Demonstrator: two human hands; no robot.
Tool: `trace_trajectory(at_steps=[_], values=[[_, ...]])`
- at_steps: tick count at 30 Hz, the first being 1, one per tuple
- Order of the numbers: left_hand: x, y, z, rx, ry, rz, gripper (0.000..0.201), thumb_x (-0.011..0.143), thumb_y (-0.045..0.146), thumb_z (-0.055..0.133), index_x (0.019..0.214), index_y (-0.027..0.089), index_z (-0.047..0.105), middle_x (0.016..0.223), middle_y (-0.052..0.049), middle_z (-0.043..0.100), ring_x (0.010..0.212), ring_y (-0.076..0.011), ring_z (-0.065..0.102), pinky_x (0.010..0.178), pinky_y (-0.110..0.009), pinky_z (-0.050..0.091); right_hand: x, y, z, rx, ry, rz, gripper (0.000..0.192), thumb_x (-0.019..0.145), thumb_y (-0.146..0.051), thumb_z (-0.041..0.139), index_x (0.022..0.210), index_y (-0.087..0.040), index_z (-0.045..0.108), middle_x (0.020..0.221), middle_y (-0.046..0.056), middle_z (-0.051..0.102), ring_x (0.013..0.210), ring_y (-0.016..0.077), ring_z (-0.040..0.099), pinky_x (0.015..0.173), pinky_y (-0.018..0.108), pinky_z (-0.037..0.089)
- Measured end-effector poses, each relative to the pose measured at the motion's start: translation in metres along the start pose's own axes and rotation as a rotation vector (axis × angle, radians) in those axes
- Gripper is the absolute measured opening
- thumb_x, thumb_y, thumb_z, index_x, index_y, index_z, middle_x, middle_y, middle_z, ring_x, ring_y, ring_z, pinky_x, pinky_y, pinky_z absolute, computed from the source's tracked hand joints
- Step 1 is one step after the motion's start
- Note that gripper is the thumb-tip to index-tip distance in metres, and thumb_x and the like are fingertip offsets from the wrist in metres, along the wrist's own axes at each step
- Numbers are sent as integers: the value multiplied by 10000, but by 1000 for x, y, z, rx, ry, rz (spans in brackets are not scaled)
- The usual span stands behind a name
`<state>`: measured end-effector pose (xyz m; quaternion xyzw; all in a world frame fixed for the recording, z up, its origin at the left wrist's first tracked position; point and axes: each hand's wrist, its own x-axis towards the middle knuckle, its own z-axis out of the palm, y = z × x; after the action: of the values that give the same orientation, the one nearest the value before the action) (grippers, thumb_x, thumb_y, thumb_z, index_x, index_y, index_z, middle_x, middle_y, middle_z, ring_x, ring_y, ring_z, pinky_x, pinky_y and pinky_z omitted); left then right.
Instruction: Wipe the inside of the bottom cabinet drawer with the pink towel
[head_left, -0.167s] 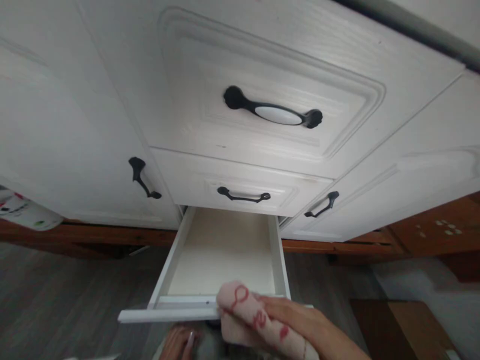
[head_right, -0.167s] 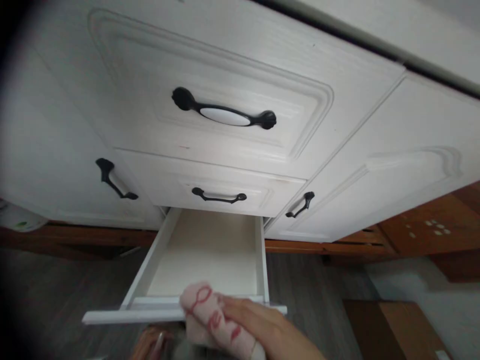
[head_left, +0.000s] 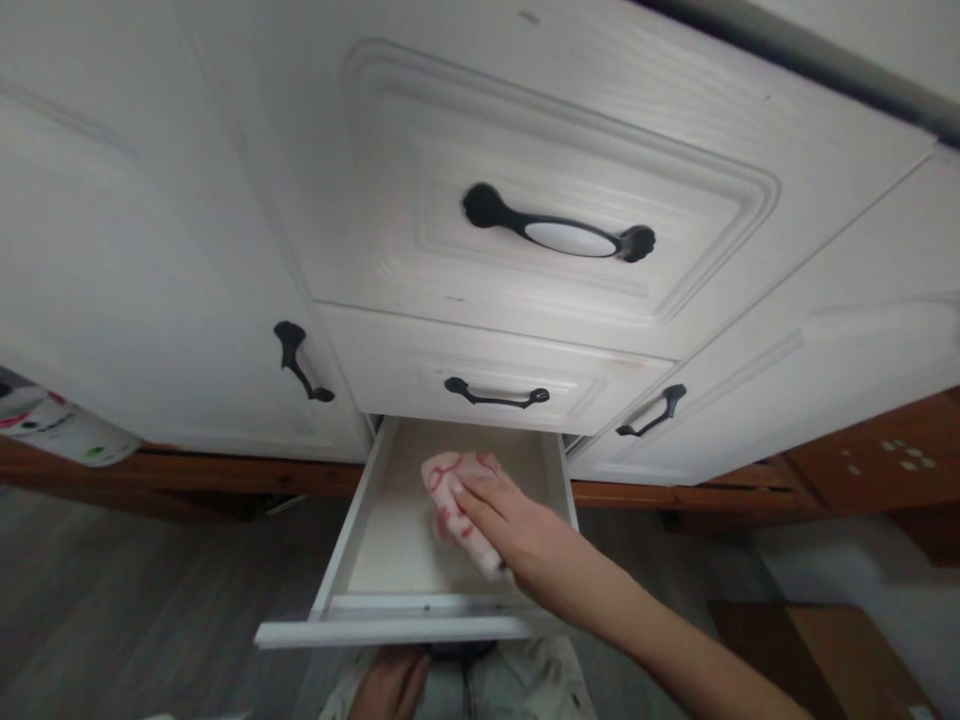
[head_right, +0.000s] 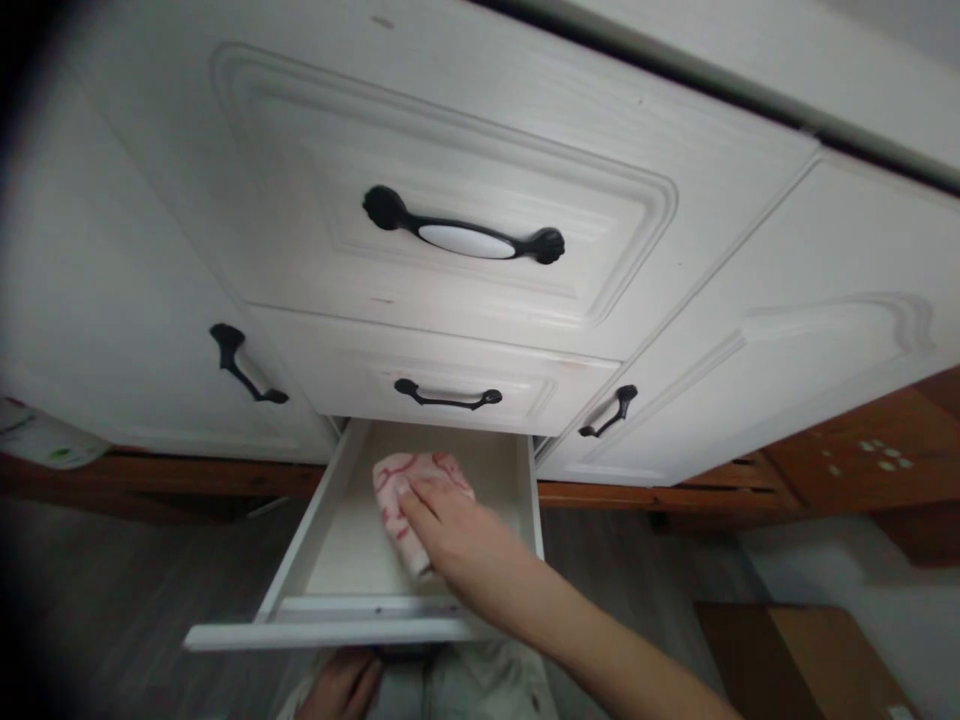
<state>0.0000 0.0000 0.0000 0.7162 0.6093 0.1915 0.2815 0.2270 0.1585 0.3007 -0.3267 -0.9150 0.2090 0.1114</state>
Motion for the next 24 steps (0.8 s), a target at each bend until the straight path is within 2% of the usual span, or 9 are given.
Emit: trace_trajectory(at_steps=[1, 3, 6, 8, 11, 14, 17, 21, 24], values=[[7, 6, 4, 76, -65, -47, 288, 894, 250, 500, 905, 240, 788, 987, -68, 818, 943, -252, 758, 890, -352, 600, 26, 16, 20, -97, 33, -41, 529, 966, -129, 430, 1492, -106, 383, 1486, 207, 529, 1449, 264, 421, 1209, 492, 387], [18, 23, 10, 223, -119, -148, 345, 829, 151, 504, 1035, 174, 780, 1134, -127, 784, 1086, -298, 722, 993, -411, 551, 75, 53, 64, -229, 71, -73, 450, 987, -172, 405, 1421, -72, 464, 1426, 222, 576, 1387, 292, 487, 1173, 521, 422], [26, 39, 15, 327, -128, -235, 484, 798, 127, 515, 1248, 103, 690, 1327, -169, 683, 1275, -325, 618, 1123, -434, 451, 128, 105, 120, -242, 60, -54, 492, 993, -146, 342, 1476, -68, 391, 1507, 239, 500, 1446, 318, 416, 1197, 588, 349], [27, 40, 17, 340, -137, -244, 488, 792, 137, 531, 1253, 101, 688, 1324, -168, 684, 1280, -325, 614, 1138, -422, 435, 146, 130, 143, -187, 33, -69, 512, 973, -143, 417, 1484, -113, 400, 1554, 215, 456, 1473, 312, 379, 1205, 588, 328], [26, 33, 18, 351, -148, -242, 428, 777, 126, 529, 1139, 118, 756, 1204, -151, 753, 1193, -324, 672, 1097, -412, 474, 157, 150, 157, -131, 34, -73, 578, 929, -146, 526, 1492, -140, 397, 1586, 200, 416, 1500, 299, 335, 1216, 557, 309], [26, 26, 20, 358, -126, -221, 419, 769, 129, 527, 1104, 167, 775, 1210, -121, 754, 1194, -333, 672, 1072, -432, 497, 158, 155, 158, -62, 9, -107, 614, 906, -135, 543, 1499, -117, 382, 1604, 205, 387, 1520, 289, 298, 1232, 528, 276], [26, 24, 22, 358, -103, -196, 446, 758, 135, 522, 1133, 162, 763, 1239, -122, 739, 1217, -351, 656, 1083, -467, 493, 148, 149, 159, 4, -58, -186, 601, 883, -96, 538, 1471, -78, 419, 1593, 216, 400, 1525, 274, 297, 1255, 502, 223], [25, 23, 23, 337, -72, -200, 452, 753, 147, 545, 1153, 171, 755, 1236, -105, 744, 1232, -353, 646, 1110, -468, 482, 115, 121, 170, 228, -262, -311, 675, 786, 34, 528, 1450, -53, 445, 1582, 222, 411, 1528, 234, 293, 1271, 451, 186], [29, 28, 14, 300, -39, -173, 444, 738, 127, 563, 1134, 162, 761, 1232, -117, 746, 1240, -375, 637, 1118, -492, 481, 86, 95, 179, 384, -426, -382, 667, 725, 96, 531, 1378, -42, 534, 1503, 202, 524, 1469, 195, 406, 1230, 335, 290]])
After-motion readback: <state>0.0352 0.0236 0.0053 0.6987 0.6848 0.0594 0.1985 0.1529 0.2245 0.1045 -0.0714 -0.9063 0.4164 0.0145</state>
